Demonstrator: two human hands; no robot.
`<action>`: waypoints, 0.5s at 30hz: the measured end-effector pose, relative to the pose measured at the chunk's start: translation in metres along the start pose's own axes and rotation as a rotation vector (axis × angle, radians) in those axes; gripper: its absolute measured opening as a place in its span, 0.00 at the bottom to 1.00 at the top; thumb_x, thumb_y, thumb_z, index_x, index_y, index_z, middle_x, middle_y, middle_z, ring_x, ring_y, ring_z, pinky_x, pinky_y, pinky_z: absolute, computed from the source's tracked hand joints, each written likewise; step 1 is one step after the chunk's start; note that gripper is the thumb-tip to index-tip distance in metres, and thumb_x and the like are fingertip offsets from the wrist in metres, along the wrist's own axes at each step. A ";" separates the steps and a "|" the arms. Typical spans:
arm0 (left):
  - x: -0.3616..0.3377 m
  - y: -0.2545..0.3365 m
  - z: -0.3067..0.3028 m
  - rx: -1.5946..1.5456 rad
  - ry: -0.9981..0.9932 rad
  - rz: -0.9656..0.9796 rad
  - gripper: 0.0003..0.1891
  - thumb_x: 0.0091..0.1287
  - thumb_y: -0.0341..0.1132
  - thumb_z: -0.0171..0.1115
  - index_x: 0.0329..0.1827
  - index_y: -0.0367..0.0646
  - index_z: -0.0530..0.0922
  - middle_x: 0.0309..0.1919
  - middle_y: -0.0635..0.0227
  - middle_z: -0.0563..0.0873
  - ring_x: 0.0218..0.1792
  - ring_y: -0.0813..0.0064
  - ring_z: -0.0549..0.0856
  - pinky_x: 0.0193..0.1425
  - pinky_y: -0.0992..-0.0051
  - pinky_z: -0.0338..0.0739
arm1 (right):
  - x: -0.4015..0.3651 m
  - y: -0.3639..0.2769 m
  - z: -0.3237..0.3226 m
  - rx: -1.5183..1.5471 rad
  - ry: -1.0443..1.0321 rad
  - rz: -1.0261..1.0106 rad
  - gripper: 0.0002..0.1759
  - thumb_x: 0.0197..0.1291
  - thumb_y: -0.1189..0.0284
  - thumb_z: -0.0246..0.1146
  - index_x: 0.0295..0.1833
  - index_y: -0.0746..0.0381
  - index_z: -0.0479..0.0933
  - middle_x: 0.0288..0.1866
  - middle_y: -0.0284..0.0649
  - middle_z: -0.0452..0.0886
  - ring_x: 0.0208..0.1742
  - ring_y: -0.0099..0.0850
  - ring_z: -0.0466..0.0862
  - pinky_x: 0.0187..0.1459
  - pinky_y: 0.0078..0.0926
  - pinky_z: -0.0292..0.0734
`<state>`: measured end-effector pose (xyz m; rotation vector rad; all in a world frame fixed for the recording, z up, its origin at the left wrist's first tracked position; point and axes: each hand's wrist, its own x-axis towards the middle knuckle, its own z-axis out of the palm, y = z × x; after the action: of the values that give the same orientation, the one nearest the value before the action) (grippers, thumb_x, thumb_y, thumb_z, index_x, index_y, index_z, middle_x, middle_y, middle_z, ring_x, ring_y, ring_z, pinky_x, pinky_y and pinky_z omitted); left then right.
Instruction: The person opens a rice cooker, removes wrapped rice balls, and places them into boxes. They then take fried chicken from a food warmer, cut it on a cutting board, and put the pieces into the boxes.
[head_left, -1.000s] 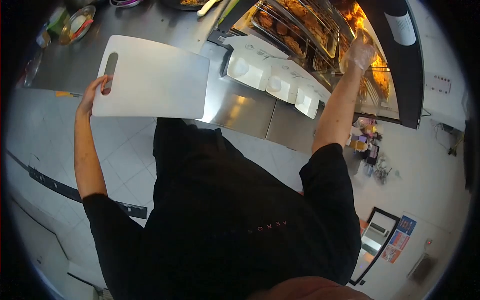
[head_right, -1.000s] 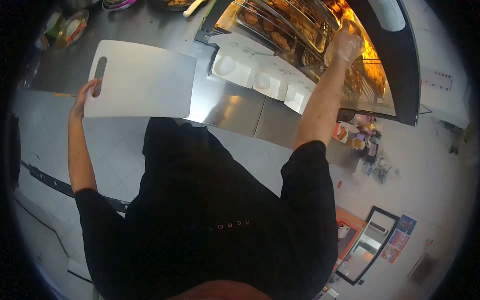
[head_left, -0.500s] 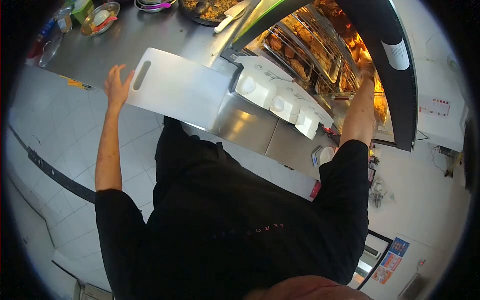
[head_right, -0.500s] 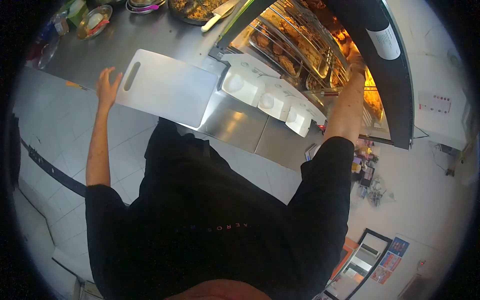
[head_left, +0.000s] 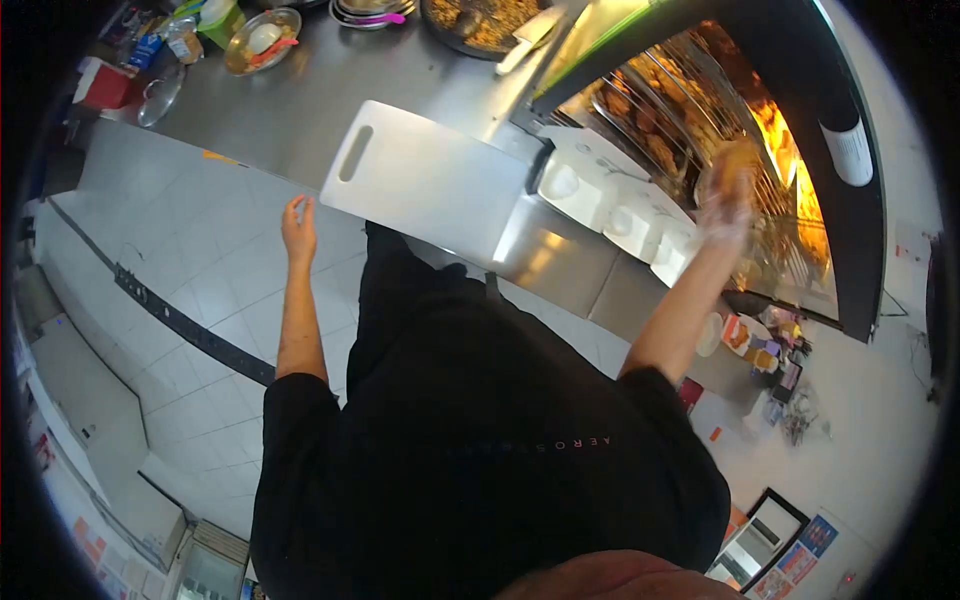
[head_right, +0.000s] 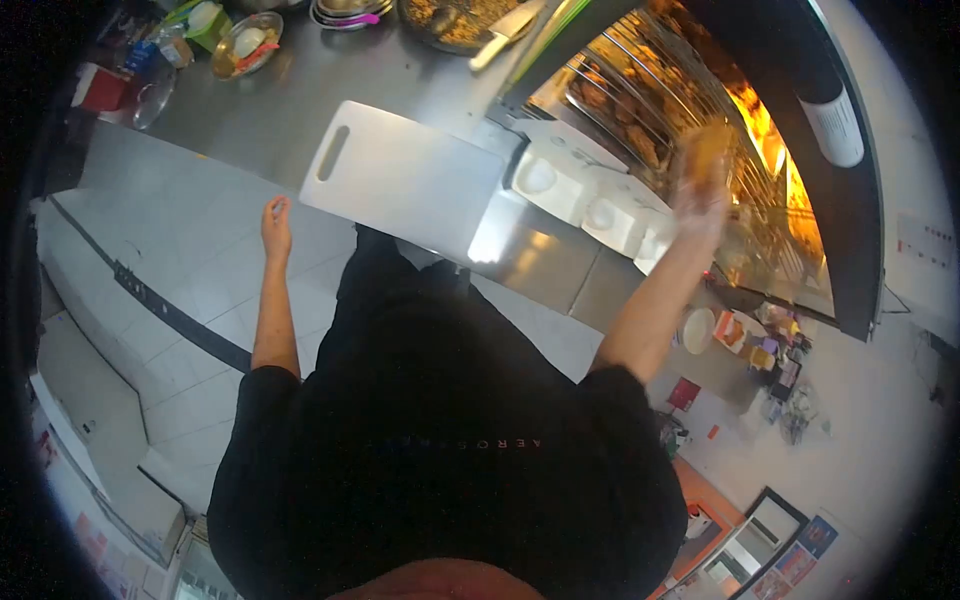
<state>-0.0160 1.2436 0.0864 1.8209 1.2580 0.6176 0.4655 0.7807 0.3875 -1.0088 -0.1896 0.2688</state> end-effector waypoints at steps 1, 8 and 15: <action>0.005 -0.004 0.003 -0.013 -0.002 0.010 0.20 0.70 0.48 0.62 0.56 0.42 0.79 0.54 0.58 0.82 0.54 0.64 0.78 0.61 0.68 0.70 | -0.032 0.029 0.033 -0.003 -0.172 0.253 0.29 0.62 0.65 0.69 0.65 0.66 0.71 0.61 0.44 0.78 0.60 0.35 0.79 0.64 0.35 0.76; 0.068 0.043 -0.022 -0.160 -0.106 -0.067 0.18 0.73 0.45 0.58 0.55 0.40 0.80 0.53 0.61 0.83 0.54 0.67 0.79 0.61 0.70 0.71 | -0.108 0.355 0.103 -1.138 -0.592 -0.158 0.16 0.67 0.62 0.63 0.49 0.64 0.79 0.34 0.39 0.81 0.38 0.30 0.81 0.44 0.31 0.79; 0.100 -0.006 -0.068 -0.195 -0.066 -0.130 0.15 0.75 0.40 0.56 0.53 0.38 0.80 0.49 0.65 0.85 0.52 0.72 0.80 0.60 0.72 0.71 | -0.117 0.360 0.171 -1.467 -0.830 -0.622 0.16 0.64 0.66 0.58 0.54 0.61 0.76 0.45 0.44 0.81 0.53 0.43 0.80 0.57 0.43 0.73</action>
<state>-0.0332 1.3603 0.1130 1.5745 1.2173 0.5820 0.2578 1.0641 0.1655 -2.1434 -1.5946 -0.1030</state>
